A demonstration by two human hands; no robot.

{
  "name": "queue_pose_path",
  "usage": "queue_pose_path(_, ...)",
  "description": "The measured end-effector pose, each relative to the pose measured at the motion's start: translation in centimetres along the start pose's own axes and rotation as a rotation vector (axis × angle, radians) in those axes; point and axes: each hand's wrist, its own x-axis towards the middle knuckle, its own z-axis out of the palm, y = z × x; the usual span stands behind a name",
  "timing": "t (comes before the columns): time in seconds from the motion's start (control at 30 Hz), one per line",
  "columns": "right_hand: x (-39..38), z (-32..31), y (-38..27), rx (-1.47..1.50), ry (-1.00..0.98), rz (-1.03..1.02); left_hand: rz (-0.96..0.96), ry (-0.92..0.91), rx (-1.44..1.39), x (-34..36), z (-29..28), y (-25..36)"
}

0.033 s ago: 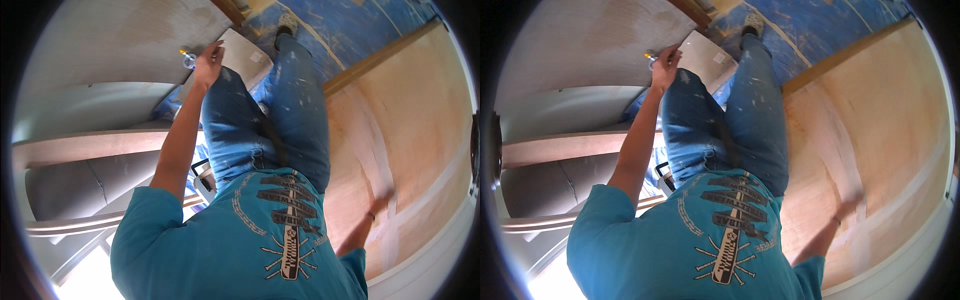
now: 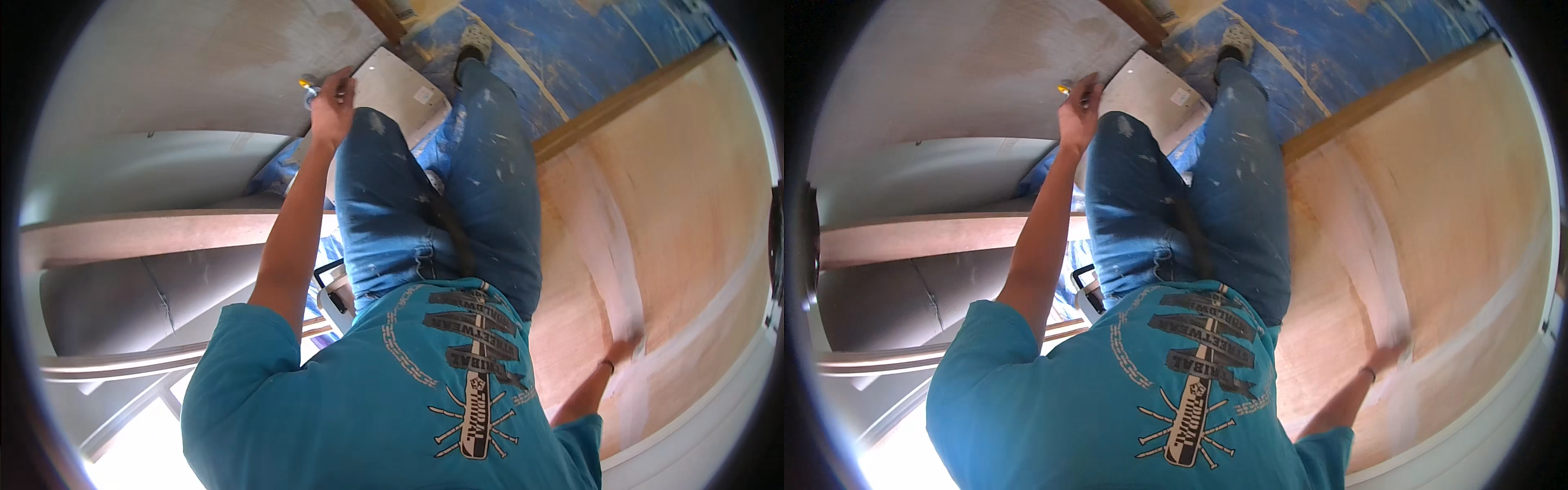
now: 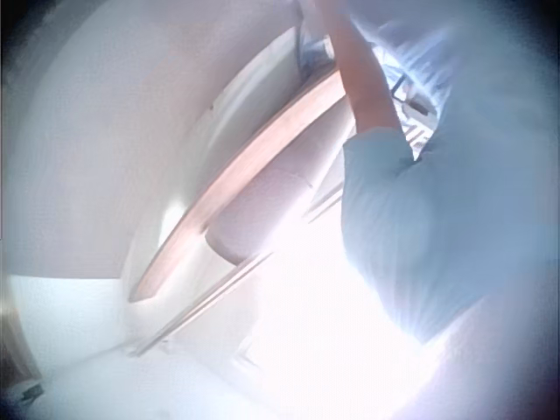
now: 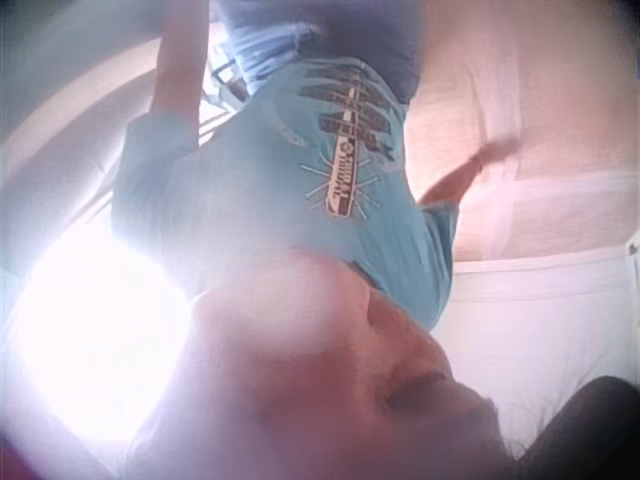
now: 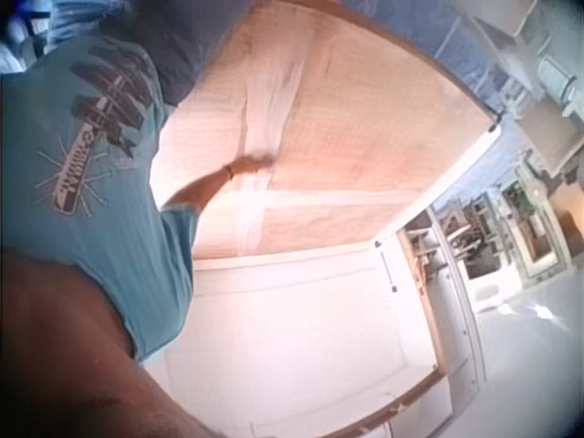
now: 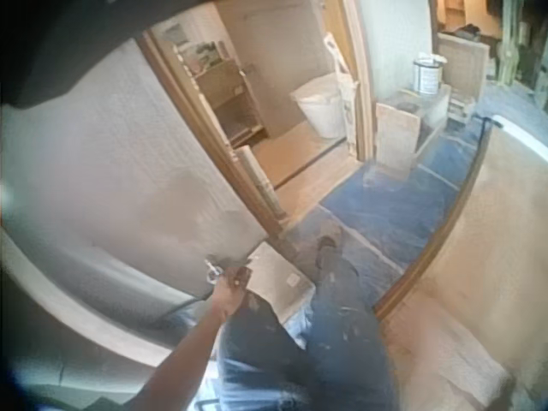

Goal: The person wipes a wooden surface with a cloth, then applies a white substance from a small container using a brush. They smooth the applied substance with a putty knife and continue to spread and level it across the surface.

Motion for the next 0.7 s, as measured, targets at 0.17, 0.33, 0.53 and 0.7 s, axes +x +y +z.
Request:
queue_pose_path(0.17, 5.8, -1.4, 2.9, -0.273, 0.013, 0.144, -0.290, 0.383, 0.176, 0.3, 2.8, -17.1)
queue_pose_path(0.33, 4.6, 5.5, -33.5, 0.360, 0.111, -0.520, -0.014, -0.246, 1.077, 6.3, -8.0, -39.3)
queue_pose_path(0.53, 0.2, -3.5, -6.1, 0.308, 0.091, 0.275, -0.756, 0.093, -0.159, 1.0, -2.8, -35.6)
queue_pose_path(0.7, 3.5, 0.5, -8.6, 0.183, 0.166, 0.040, -0.656, 0.120, -0.204, -0.8, 0.4, -30.8)
